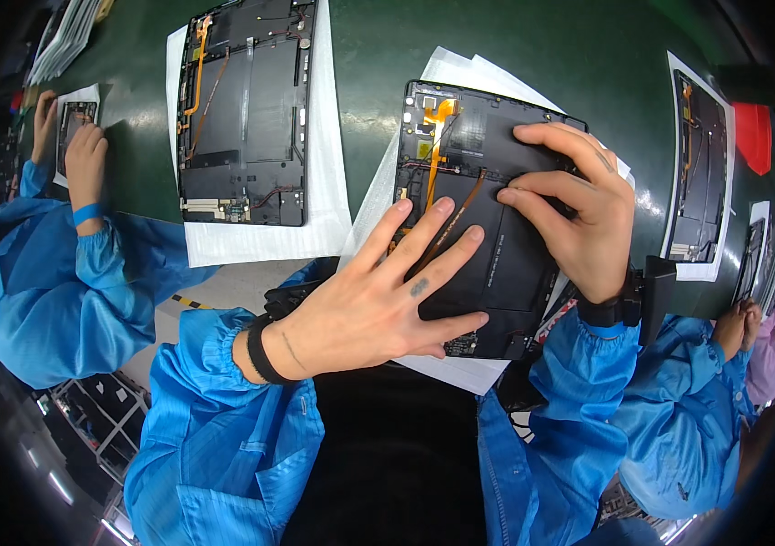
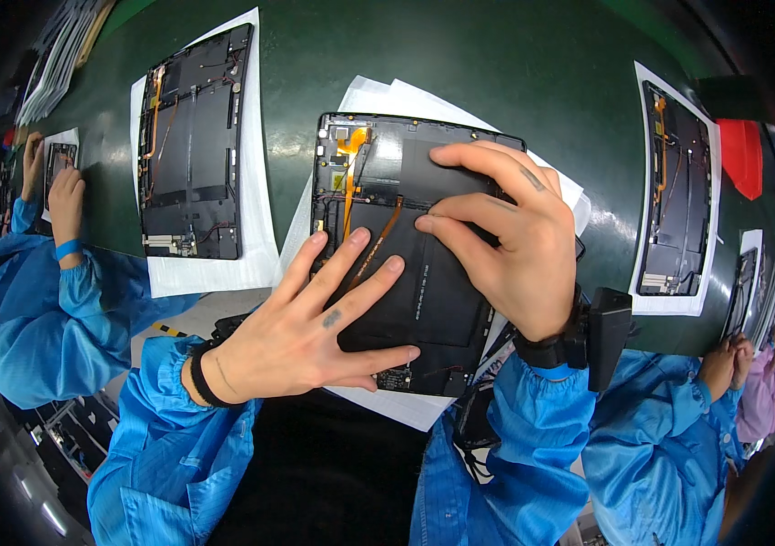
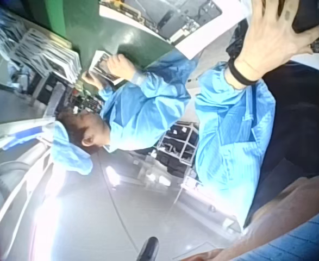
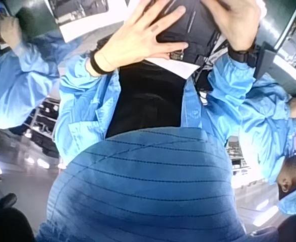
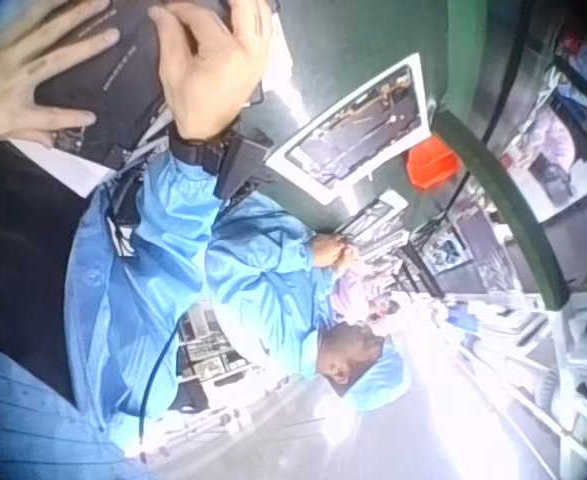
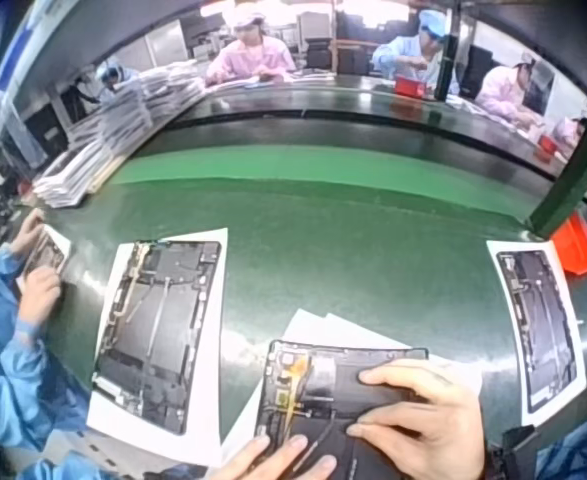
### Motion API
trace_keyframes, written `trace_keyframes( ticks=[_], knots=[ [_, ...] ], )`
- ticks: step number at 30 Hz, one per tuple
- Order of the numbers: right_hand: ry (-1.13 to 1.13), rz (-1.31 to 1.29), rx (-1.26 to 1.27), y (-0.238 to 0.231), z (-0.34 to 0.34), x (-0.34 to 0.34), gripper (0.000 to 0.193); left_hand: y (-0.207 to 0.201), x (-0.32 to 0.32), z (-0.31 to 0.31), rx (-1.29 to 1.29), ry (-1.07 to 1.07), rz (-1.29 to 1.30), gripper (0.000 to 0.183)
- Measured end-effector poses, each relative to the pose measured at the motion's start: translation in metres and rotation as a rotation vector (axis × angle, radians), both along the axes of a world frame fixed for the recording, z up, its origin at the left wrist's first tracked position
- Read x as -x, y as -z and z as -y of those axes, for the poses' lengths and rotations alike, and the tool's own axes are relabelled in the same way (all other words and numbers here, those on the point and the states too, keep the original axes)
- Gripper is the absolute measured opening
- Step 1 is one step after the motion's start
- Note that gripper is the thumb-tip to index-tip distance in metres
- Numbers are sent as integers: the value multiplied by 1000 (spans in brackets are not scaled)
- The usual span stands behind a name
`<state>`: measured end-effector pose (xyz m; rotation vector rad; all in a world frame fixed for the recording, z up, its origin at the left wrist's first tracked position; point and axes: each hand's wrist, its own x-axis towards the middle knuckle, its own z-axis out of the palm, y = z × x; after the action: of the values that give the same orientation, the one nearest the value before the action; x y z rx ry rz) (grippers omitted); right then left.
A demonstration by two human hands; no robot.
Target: Assembling components and internal ribbons for electronic tablets on a production line.
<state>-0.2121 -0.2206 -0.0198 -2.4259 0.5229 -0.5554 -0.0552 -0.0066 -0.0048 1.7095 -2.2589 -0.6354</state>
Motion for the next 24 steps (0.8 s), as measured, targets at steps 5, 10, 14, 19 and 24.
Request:
trace_keyframes(
  ticks=[5, 10, 14, 19, 24],
  knots=[
    [3, -14, 5, -2, 0, 0, 14, -1, 0, 0, 3, 0, 16, 71],
    [8, -14, -2, 0, -1, 0, 14, 1, 0, -1, 6, -4, 18, 68],
    [17, -8, -5, 0, -3, 0, 15, 2, 0, -2, 11, -3, 17, 63],
    [30, 31, -16, 1, -3, 0, 16, 4, 1, -3, 24, -13, -13, 57],
    [89, 83, -5, 2, -1, -6, 31, 10, -2, -5, 110, -7, -85, 52]
  ],
)
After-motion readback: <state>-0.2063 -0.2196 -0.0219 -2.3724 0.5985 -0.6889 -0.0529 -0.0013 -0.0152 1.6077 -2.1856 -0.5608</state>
